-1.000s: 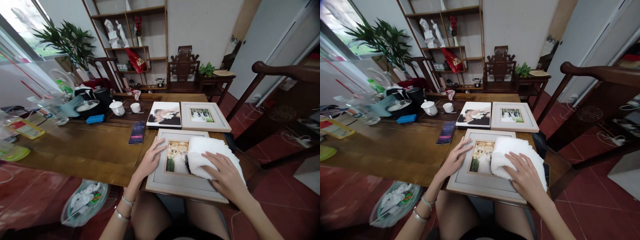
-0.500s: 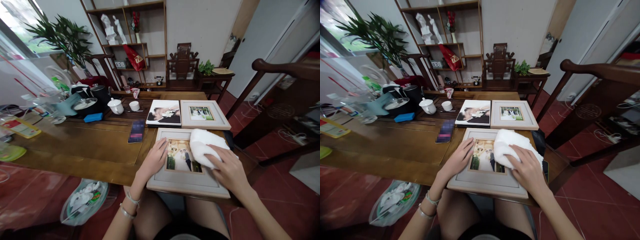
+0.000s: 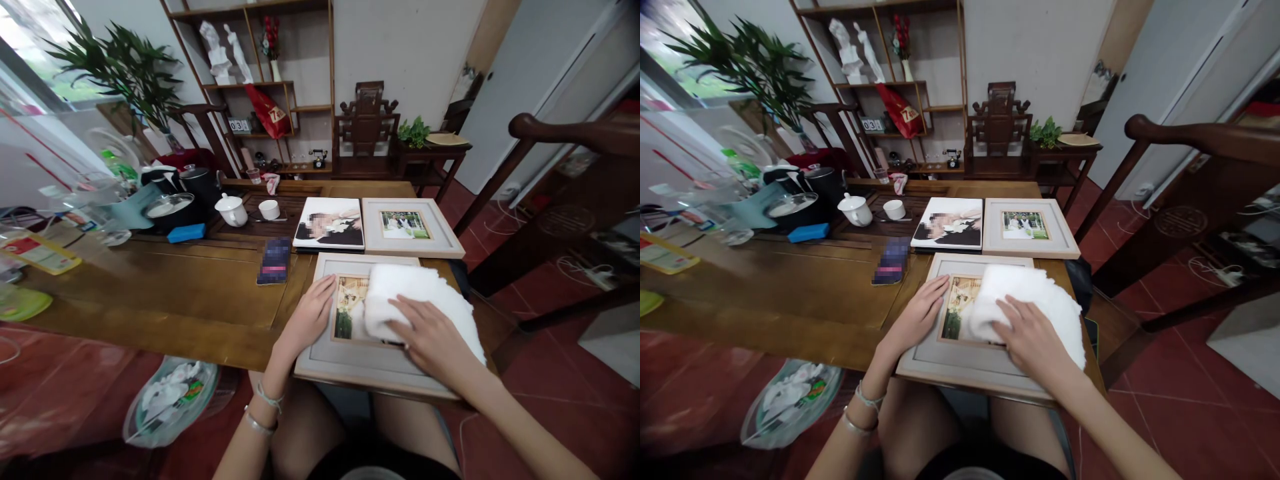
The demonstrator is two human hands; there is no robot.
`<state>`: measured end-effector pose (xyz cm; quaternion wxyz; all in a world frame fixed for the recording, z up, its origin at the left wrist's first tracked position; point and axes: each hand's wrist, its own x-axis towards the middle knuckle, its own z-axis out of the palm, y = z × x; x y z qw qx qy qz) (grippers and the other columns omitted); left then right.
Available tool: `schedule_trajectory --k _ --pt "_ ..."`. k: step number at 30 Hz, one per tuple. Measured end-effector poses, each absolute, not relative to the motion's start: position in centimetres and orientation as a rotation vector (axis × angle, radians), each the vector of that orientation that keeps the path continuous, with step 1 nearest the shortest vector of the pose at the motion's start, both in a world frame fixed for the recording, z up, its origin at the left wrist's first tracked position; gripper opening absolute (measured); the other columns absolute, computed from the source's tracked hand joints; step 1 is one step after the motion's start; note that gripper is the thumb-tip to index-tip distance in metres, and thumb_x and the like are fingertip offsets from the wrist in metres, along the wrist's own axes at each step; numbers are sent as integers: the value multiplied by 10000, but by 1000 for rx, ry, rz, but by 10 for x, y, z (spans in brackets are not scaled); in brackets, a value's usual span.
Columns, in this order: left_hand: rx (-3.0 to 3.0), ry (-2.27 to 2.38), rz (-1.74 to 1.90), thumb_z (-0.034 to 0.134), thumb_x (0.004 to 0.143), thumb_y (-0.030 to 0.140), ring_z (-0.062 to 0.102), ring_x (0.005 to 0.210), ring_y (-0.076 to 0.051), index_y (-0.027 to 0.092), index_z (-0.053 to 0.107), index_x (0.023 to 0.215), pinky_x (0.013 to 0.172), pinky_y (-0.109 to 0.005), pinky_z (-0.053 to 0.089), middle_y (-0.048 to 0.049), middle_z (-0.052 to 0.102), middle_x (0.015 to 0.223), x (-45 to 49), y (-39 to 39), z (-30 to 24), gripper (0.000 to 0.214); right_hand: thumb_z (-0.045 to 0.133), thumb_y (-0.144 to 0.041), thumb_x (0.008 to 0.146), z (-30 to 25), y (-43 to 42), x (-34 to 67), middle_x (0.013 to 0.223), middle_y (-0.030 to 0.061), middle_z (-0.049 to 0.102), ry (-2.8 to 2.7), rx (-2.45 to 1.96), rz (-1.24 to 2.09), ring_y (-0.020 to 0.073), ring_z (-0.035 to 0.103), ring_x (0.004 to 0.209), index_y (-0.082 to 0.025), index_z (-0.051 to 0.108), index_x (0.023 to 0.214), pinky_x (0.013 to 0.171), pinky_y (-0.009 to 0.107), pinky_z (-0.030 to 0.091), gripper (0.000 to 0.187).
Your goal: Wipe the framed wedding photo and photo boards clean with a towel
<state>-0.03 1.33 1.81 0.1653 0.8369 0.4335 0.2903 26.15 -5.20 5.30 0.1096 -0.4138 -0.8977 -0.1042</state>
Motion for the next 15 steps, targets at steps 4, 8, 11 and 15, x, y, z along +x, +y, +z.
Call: schedule_trajectory --k 4,8,11,15 --pt "2402 1249 785 314 978 231 364 1369 -195 152 427 1384 1156 -436 325 -102 452 1443 0 13 19 428 535 -45 642 56 -84 246 1343 90 534 -2714 -1061 -75 289 473 1226 -261 618 1076 934 441 424 492" --pt "2444 1247 768 319 977 234 364 1367 -202 150 449 1366 1154 -440 329 -105 458 1437 0 13 19 419 575 -47 622 55 -67 250 1383 126 488 -2665 -1212 -93 336 402 1290 -257 610 1128 991 507 371 549" --pt "2455 1232 793 332 972 229 374 1361 -211 173 458 1357 1142 -466 341 -99 460 1435 0 13 17 409 558 -25 652 54 -30 263 1378 133 489 -2540 -1351 -290 343 353 1324 -229 613 1153 1058 540 283 544" --pt "2450 1229 802 346 966 223 372 1360 -214 167 458 1357 1143 -472 335 -103 462 1432 0 14 15 410 525 -30 691 53 7 269 1364 118 512 -2477 -1384 -387 332 306 1353 -197 608 1175 1077 552 251 519"
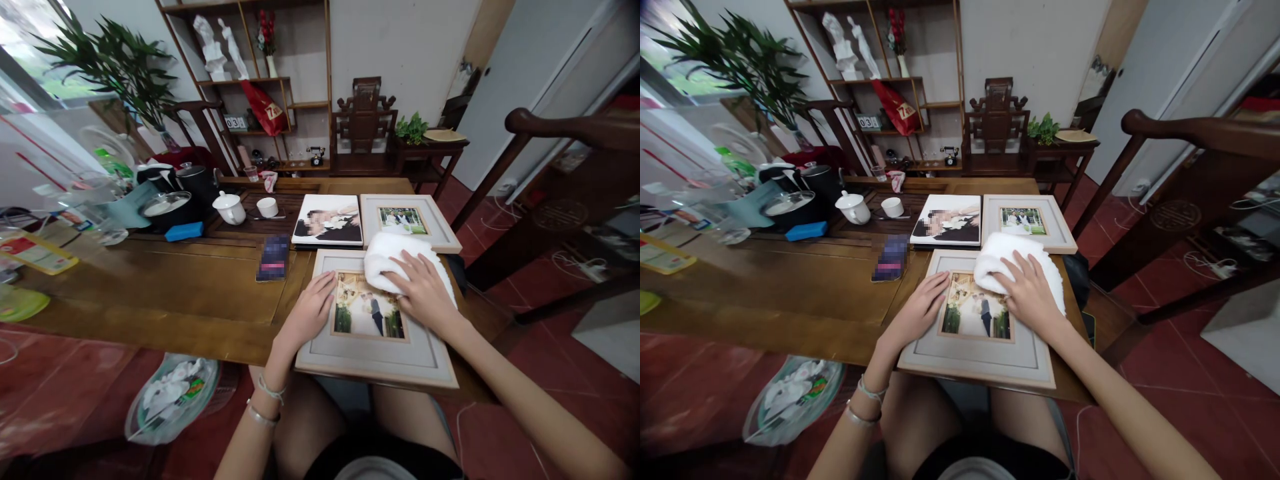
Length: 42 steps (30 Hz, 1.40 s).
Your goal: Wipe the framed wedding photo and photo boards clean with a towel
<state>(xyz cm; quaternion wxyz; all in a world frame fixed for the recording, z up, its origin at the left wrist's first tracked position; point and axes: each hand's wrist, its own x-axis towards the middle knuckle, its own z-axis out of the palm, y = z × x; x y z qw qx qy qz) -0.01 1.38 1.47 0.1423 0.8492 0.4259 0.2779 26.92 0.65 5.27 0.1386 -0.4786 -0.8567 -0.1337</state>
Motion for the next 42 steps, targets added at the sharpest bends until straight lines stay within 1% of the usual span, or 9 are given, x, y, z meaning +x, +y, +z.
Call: schedule_trajectory --k 7,11,17,23,26,30,35,38,42 --pt "2422 1245 805 335 966 207 383 1352 -214 174 479 1339 1135 -470 346 -101 476 1420 1 13 15 401 544 -53 695 57 -60 235 1357 119 518 -2720 -1247 -60 344 366 1314 -230 583 1205 1029 539 337 541" --pt "2416 1238 785 308 975 204 372 1358 -198 156 458 1357 1149 -438 333 -97 472 1425 2 12 19 413 589 -147 722 61 -107 222 1410 91 470 -2771 -1065 150 330 354 1326 -268 593 1136 1029 519 345 431" --pt "2436 1251 744 307 976 209 361 1367 -205 152 457 1359 1139 -449 343 -111 461 1434 1 13 18 415 578 -45 655 52 -64 240 1437 113 438 -2661 -1227 -3 336 308 1357 -239 619 1116 1073 564 267 501" --pt "2439 1244 760 304 979 235 361 1367 -209 186 451 1365 1126 -464 353 -95 460 1437 0 13 15 415 516 -14 697 57 14 264 1426 139 448 -2473 -1448 -363 372 247 1376 -170 617 1147 1083 625 179 487" --pt "2438 1250 753 304 980 239 362 1365 -210 172 453 1363 1128 -461 350 -103 459 1436 0 13 15 416 517 -3 691 57 16 253 1427 156 442 -2596 -1429 -282 397 259 1364 -154 616 1152 1063 619 231 495" --pt "2434 1250 768 305 978 231 372 1357 -210 175 462 1356 1121 -463 361 -107 469 1428 1 13 15 413 526 -23 681 58 -39 226 1418 145 455 -2731 -1362 -19 378 310 1346 -187 577 1207 1050 589 286 553" --pt "2428 1242 772 301 980 233 370 1356 -197 152 458 1358 1137 -427 349 -107 474 1421 1 13 18 418 586 -147 718 67 -114 207 1470 110 391 -2817 -1062 290 364 300 1356 -260 591 1147 1045 575 305 444" --pt "2427 1233 770 300 980 232 377 1352 -198 163 456 1360 1132 -437 354 -103 471 1425 1 13 19 416 623 -183 718 65 -108 210 1465 109 398 -2779 -1077 261 359 301 1357 -265 624 1095 1060 572 282 385" --pt "2420 1234 795 311 978 235 380 1355 -207 187 453 1364 1121 -464 360 -100 474 1425 2 12 16 414 625 -124 704 56 -61 221 1436 146 431 -2623 -1416 -13 371 330 1339 -221 637 1120 1057 577 277 427"
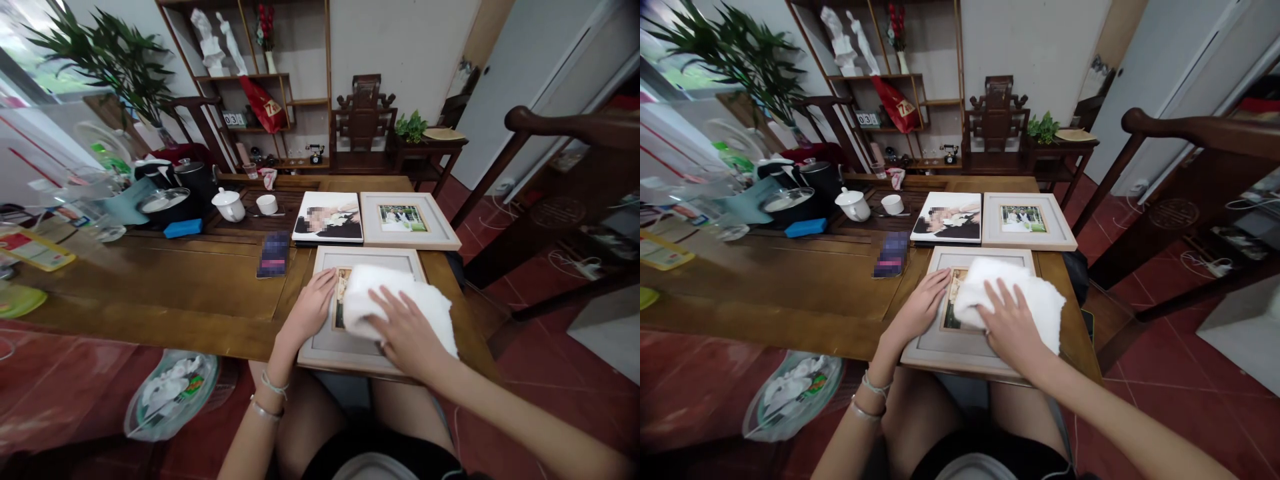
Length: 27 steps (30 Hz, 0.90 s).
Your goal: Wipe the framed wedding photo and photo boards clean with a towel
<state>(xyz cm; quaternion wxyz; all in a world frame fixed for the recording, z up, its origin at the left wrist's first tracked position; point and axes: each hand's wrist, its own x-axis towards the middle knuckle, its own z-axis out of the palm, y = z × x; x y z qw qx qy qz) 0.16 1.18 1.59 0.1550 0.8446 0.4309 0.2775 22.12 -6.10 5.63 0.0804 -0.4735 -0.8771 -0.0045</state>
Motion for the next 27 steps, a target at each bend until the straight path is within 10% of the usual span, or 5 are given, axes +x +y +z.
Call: schedule_trajectory --k 11,21,27 --pt "2254 1203 841 329 966 225 438 1317 -189 178 551 1279 1145 -430 342 -76 530 1379 -3 15 23 386 544 -170 850 44 -92 171 1415 179 444 -2692 -1115 -104 383 353 1321 -201 657 1085 1028 579 320 263" --pt "2364 1163 841 416 924 181 440 1312 -209 183 544 1287 1125 -462 366 -81 528 1378 -7 16 19 384 496 20 604 69 -89 265 1424 45 467 -2808 -1273 101 294 363 1339 -278 636 1087 1065 536 327 584" --pt "2375 1185 796 418 932 200 431 1316 -211 159 551 1274 1128 -447 364 -98 522 1379 -5 16 22 369 513 14 637 67 -12 298 1429 140 437 -2676 -1386 -271 352 296 1361 -180 632 1122 1077 580 275 536"
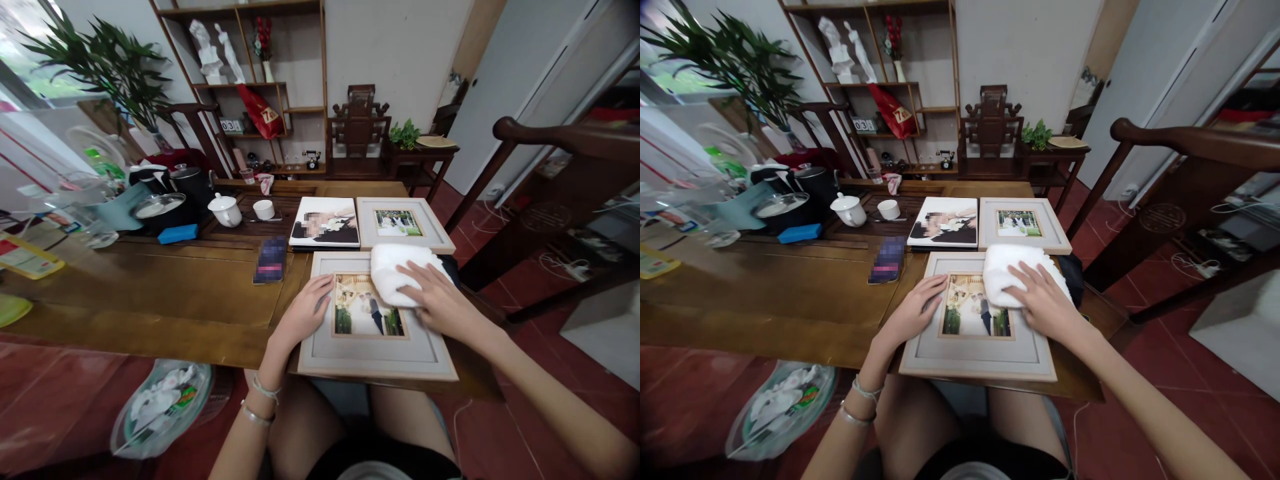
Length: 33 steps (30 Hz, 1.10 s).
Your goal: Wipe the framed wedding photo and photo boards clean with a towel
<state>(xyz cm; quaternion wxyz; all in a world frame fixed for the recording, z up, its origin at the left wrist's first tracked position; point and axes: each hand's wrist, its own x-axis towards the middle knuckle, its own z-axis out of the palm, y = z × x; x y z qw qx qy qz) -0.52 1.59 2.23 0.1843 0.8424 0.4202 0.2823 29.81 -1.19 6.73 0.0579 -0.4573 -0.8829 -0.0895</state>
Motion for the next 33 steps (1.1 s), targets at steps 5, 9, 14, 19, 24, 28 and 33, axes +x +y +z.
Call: schedule_trajectory --k 5,9,14,19,24,28,33 --pt "2382 1194 814 412 934 191 442 1310 -212 167 567 1244 1121 -458 370 -93 533 1368 -5 16 21 347 511 2 682 61 -3 270 1391 160 475 -2706 -1387 -249 370 315 1347 -167 615 1177 1079 559 283 533" --pt "2356 1215 834 412 928 167 454 1301 -209 172 577 1216 1124 -456 368 -89 543 1355 -1 14 21 332 553 -47 676 67 -64 242 1400 162 466 -2843 -1288 30 391 355 1320 -209 601 1200 1049 575 322 550" --pt "2330 1281 868 426 920 155 468 1285 -205 161 589 1177 1121 -434 376 -100 559 1330 5 13 21 304 577 -87 663 68 -106 239 1507 87 331 -2849 -1084 277 359 250 1380 -275 608 1150 1060 559 317 523" --pt "2360 1247 896 412 931 158 467 1284 -212 154 588 1176 1116 -450 376 -111 558 1326 5 14 16 302 576 -41 646 55 -52 263 1448 111 425 -2731 -1225 5 348 274 1372 -229 655 1081 1101 568 222 480" --pt "2360 1249 892 419 929 164 461 1286 -220 143 586 1177 1108 -461 383 -121 552 1334 3 15 13 300 548 -30 663 55 13 281 1432 146 436 -2593 -1389 -288 370 267 1369 -174 623 1170 1100 605 170 532" --pt "2340 1254 914 420 923 147 467 1281 -210 151 594 1164 1110 -450 384 -114 560 1325 4 14 14 298 513 -12 691 58 10 273 1405 156 467 -2634 -1387 -264 377 304 1350 -161 615 1192 1088 596 213 532" --pt "2315 1272 927 414 922 140 470 1283 -201 173 586 1176 1111 -443 383 -96 562 1327 5 14 13 309 541 -44 664 63 -65 246 1407 138 469 -2774 -1296 59 386 363 1316 -223 595 1206 1057 588 297 573"
